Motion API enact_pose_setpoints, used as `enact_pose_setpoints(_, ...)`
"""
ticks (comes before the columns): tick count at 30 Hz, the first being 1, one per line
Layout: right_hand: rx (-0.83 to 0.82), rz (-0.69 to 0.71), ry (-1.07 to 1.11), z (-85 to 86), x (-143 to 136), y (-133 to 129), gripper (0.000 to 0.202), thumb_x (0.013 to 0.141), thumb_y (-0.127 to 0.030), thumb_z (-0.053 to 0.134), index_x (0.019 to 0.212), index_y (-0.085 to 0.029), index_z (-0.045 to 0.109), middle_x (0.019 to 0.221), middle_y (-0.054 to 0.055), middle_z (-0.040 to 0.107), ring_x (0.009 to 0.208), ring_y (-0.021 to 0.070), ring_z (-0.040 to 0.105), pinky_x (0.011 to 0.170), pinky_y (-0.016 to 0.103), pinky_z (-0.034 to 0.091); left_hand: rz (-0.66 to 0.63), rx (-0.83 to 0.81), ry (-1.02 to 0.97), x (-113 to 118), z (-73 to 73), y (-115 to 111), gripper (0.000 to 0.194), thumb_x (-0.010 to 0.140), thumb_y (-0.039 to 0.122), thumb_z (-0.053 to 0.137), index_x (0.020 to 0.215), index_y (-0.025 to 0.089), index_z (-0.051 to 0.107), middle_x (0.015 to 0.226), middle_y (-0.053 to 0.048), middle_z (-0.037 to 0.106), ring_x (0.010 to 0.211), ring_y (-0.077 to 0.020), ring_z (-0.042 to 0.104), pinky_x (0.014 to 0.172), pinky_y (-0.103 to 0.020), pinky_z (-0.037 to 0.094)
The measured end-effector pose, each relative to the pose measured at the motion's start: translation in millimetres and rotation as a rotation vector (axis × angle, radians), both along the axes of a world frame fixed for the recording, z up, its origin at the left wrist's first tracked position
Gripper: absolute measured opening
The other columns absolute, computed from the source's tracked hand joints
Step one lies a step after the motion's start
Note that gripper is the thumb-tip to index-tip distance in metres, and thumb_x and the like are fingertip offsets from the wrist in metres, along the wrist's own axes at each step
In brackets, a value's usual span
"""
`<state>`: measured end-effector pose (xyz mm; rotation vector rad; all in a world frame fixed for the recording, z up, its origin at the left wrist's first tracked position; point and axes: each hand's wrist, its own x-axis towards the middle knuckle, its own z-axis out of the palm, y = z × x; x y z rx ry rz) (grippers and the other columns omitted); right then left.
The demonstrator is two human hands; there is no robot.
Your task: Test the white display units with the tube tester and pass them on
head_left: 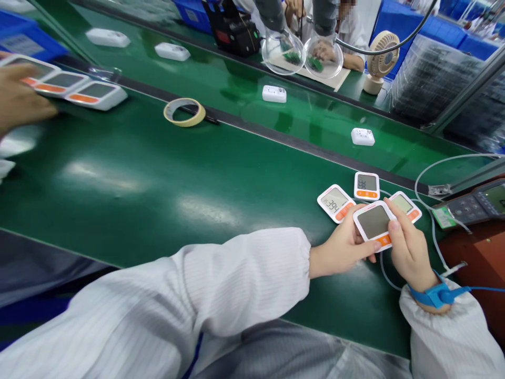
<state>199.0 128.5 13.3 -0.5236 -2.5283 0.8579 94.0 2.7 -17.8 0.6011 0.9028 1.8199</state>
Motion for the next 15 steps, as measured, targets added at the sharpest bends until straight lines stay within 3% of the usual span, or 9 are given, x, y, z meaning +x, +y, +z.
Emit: enact_pose_setpoints(15, 0.084, 0.038, -0.056, -2.0, -2.2, 0.6, 0.048, 0.105, -0.044, 0.034, 0.14, -0.019, 0.055, 0.12, 0.01, 0.071, 0.102, 0.0248, 0.07, 0.079, 0.031, 0.056, 0.001, -0.019, 0.036, -1.1, 2.8, -0.7, 0.061, 0.076, 0.027, 0.078, 0.12, 0.025, 0.036, 0.102, -0.001, 0.052, 0.065, -0.0066, 0.056, 0.049, -0.02, 0.05)
